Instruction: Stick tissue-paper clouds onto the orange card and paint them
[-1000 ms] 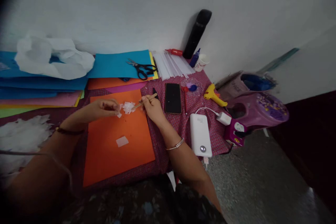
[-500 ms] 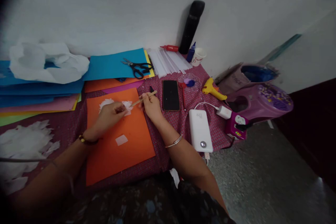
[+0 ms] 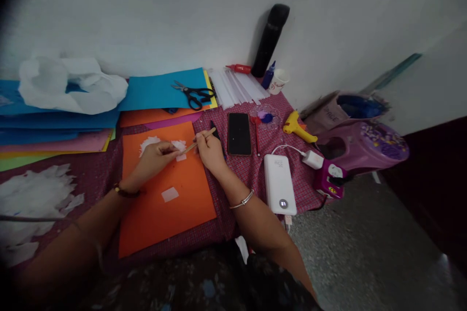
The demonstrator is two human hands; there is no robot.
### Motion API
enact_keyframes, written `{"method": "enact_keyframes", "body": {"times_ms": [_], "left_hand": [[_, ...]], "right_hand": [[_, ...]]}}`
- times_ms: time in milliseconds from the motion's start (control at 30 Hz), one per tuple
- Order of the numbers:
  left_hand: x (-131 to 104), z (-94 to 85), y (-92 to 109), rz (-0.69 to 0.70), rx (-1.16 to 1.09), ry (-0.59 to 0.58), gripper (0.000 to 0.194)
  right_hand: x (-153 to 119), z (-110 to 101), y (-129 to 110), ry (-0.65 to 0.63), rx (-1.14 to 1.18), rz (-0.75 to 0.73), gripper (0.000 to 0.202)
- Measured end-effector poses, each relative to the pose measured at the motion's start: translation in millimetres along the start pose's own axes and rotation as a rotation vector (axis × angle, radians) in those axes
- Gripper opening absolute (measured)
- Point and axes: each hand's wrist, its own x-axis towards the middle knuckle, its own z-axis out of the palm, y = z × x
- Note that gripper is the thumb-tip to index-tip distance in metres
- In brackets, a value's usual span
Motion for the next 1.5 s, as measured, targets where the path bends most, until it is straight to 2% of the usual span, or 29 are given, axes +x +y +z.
{"method": "enact_keyframes", "body": {"times_ms": [133,300,567,700,800,900,1000,1033,1133,1200,1333,1433,1500], "left_hand": [[0,0.6,-3,0.005,-0.047,0.015,0.020],[0,1.6,-10,0.022,-0.075,0.190,0.032],[0,2.1,-10,-0.005,-0.109,0.154,0.036],[1,-4.7,-9,-0.031,-0.147,0.148,0.035],[-6,-16.1,-12,-0.040,-0.144,0.077,0.034],[-26,-23.8,-13,-0.006,-0.050,-0.124,0.027],[-50,-23.4,-12,0.037,0.146,-0.311,0.015],[-57,-22.2,-11,0.061,0.221,-0.335,0.015],[-70,-19.3,-7,0.155,0.349,-0.366,0.034],[-71,-18.7,-3,0.221,0.356,-0.428,0.034],[-66,-18.7,4,0.277,0.353,-0.570,0.012],[-62,-19.3,6,0.306,0.285,-0.604,0.013],[-57,-22.1,7,0.276,0.189,-0.583,0.011]], "right_hand": [[-1,1,1,0.000,-0.041,-0.017,0.036],[-2,1,5,-0.019,-0.013,0.008,0.039],[-4,6,6,-0.035,0.055,0.006,0.037],[-3,3,1,-0.020,0.018,-0.015,0.036],[-2,-3,-6,0.073,0.009,-0.010,0.037],[-1,-7,-12,0.117,0.060,0.021,0.037],[0,-8,-13,0.105,0.085,0.036,0.037],[1,-7,-13,0.100,0.085,0.035,0.038],[1,-6,-9,0.080,0.083,0.028,0.039],[1,-6,-7,0.064,0.082,0.022,0.039],[2,-7,-5,0.043,0.058,0.009,0.038],[2,-7,-2,0.044,0.024,-0.025,0.035],[3,-6,1,0.045,-0.002,-0.035,0.035]]}}
